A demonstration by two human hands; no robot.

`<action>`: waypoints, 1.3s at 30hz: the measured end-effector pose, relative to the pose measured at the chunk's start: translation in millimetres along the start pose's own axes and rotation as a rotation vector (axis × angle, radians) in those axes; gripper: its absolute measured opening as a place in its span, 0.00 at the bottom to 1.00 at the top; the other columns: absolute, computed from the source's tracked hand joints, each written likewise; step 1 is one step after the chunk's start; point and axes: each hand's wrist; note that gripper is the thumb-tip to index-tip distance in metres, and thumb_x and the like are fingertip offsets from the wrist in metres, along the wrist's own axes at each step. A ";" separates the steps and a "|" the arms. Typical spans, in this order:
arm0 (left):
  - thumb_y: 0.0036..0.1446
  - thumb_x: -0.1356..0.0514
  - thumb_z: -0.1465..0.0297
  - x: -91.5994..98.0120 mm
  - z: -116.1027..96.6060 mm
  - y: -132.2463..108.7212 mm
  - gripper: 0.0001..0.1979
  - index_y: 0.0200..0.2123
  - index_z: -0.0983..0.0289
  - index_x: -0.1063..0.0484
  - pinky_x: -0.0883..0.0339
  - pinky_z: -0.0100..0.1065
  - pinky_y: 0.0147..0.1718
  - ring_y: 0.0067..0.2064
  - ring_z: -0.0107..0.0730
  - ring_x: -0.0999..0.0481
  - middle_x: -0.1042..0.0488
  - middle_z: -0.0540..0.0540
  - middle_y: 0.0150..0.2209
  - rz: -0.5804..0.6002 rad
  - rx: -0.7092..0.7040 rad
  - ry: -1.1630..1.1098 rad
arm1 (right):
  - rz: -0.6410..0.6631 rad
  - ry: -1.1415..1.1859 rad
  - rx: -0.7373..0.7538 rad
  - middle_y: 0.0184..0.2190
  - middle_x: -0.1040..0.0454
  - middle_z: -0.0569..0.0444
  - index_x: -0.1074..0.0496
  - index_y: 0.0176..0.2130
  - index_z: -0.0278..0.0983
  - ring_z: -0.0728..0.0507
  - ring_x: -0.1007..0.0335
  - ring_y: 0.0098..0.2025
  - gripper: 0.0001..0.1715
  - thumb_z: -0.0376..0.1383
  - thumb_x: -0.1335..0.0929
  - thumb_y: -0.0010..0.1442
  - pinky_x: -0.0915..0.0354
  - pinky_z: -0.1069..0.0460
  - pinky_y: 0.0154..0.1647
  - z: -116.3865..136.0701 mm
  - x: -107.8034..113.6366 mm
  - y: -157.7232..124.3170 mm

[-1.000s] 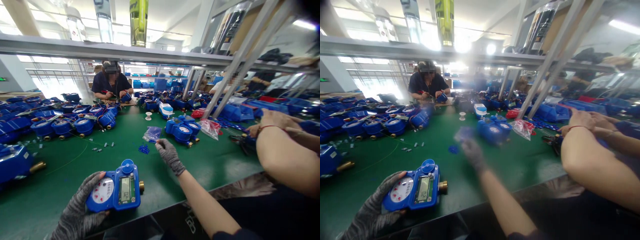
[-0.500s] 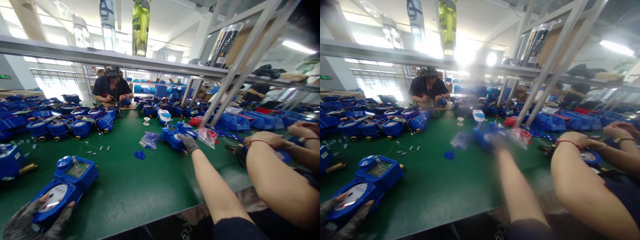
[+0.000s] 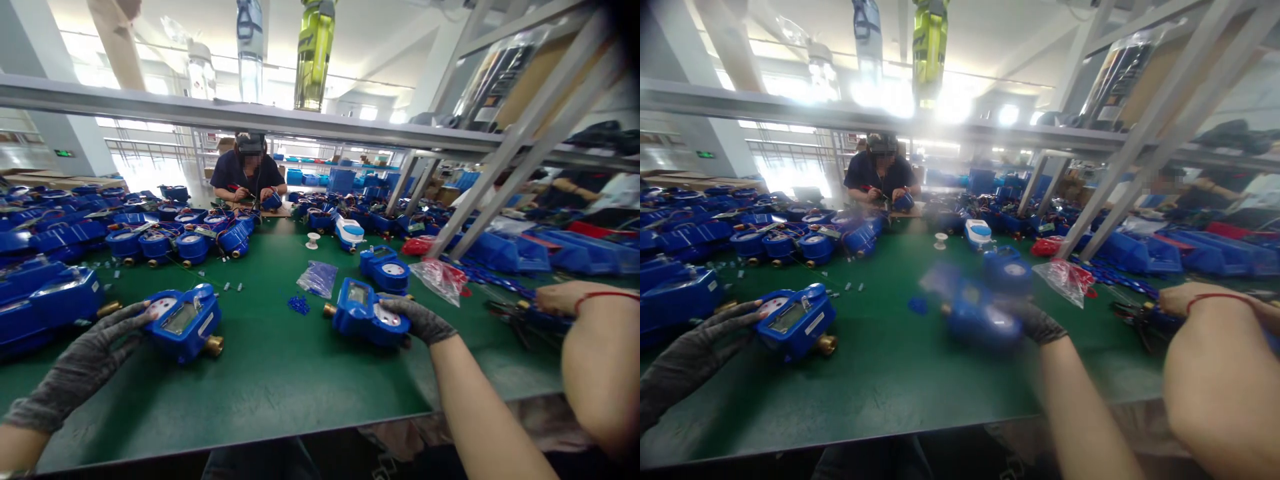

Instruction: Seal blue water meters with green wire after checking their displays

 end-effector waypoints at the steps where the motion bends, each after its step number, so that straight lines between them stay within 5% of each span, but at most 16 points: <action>1: 0.60 0.44 0.51 -2.1 4.5 7.6 0.21 0.55 0.46 0.30 0.47 0.51 0.64 0.65 0.41 0.37 0.36 0.41 0.64 0.011 -0.033 0.013 | 0.120 0.056 -0.057 0.38 0.20 0.40 0.21 0.35 0.36 0.33 0.23 0.41 0.14 0.39 0.27 0.47 0.28 0.40 0.43 1.5 -0.3 -6.6; 4: 0.63 0.46 0.54 -13.9 14.4 25.2 0.21 0.54 0.55 0.28 0.45 0.50 0.63 0.63 0.42 0.34 0.33 0.47 0.63 -0.050 -0.043 -0.015 | 0.466 0.249 -0.215 0.41 0.21 0.43 0.22 0.43 0.36 0.35 0.22 0.40 0.23 0.40 0.25 0.45 0.27 0.41 0.42 7.9 -9.7 -22.2; 7: 0.63 0.47 0.58 -23.6 5.5 31.8 0.20 0.55 0.58 0.29 0.44 0.51 0.63 0.63 0.43 0.35 0.33 0.49 0.63 -0.069 -0.023 -0.069 | 0.641 0.417 -0.270 0.42 0.21 0.46 0.24 0.46 0.35 0.39 0.22 0.39 0.26 0.37 0.24 0.45 0.27 0.46 0.41 17.6 -36.7 -33.5; 14: 0.63 0.44 0.64 -31.7 -80.8 4.4 0.16 0.53 0.60 0.29 0.41 0.48 0.62 0.59 0.43 0.30 0.28 0.54 0.57 -0.532 0.043 0.011 | 0.835 0.631 -0.267 0.36 0.21 0.51 0.25 0.46 0.34 0.46 0.25 0.32 0.25 0.38 0.23 0.48 0.30 0.53 0.34 42.9 -135.0 -53.8; 18: 0.58 0.38 0.66 -52.8 -106.8 0.1 0.19 0.54 0.56 0.28 0.45 0.52 0.64 0.61 0.47 0.33 0.29 0.55 0.58 -0.468 -0.192 0.073 | 0.911 0.619 -0.226 0.39 0.22 0.51 0.27 0.48 0.36 0.46 0.24 0.36 0.28 0.41 0.23 0.49 0.30 0.52 0.37 56.2 -169.9 -67.1; 21: 0.54 0.35 0.65 -70.9 -113.1 14.6 0.21 0.53 0.54 0.27 0.48 0.55 0.64 0.62 0.53 0.35 0.28 0.56 0.58 -0.370 -0.295 0.112 | 0.928 0.584 -0.208 0.40 0.22 0.50 0.27 0.49 0.36 0.44 0.24 0.38 0.28 0.43 0.23 0.51 0.29 0.51 0.39 63.2 -176.4 -74.9; 25: 0.57 0.37 0.64 -80.5 -131.8 25.2 0.19 0.53 0.57 0.26 0.46 0.56 0.63 0.59 0.52 0.31 0.27 0.59 0.56 -0.321 -0.302 0.028 | 0.782 0.393 0.017 0.45 0.23 0.48 0.26 0.49 0.37 0.41 0.26 0.46 0.22 0.48 0.30 0.60 0.30 0.47 0.47 55.4 -155.9 -65.4; 30: 0.65 0.46 0.66 -79.4 -162.2 -11.5 0.21 0.61 0.54 0.35 0.43 0.50 0.63 0.63 0.46 0.35 0.33 0.56 0.62 -0.037 -0.253 -0.393 | 0.131 -0.325 0.224 0.45 0.23 0.48 0.26 0.47 0.36 0.41 0.27 0.48 0.17 0.40 0.36 0.64 0.33 0.46 0.52 3.4 -112.0 -30.1; 34: 0.62 0.45 0.55 -88.6 -164.4 -38.3 0.26 0.62 0.55 0.37 0.48 0.54 0.65 0.68 0.54 0.45 0.44 0.57 0.68 0.064 -0.164 -0.602 | 0.090 -0.548 0.199 0.45 0.23 0.44 0.23 0.45 0.34 0.38 0.28 0.48 0.16 0.37 0.34 0.60 0.36 0.45 0.53 -33.2 -108.1 -23.4; 39: 0.56 0.40 0.50 -101.3 -157.4 -44.1 0.31 0.60 0.54 0.36 0.50 0.55 0.64 0.69 0.57 0.50 0.48 0.58 0.69 0.065 -0.090 -0.698 | 0.075 -0.707 0.206 0.43 0.22 0.48 0.22 0.44 0.38 0.42 0.28 0.46 0.14 0.36 0.35 0.62 0.36 0.50 0.50 -44.6 -125.5 -26.1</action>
Point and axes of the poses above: each hand's wrist, its own y-axis towards the middle knuckle, its own x-axis out of the back of the hand, z = x × y
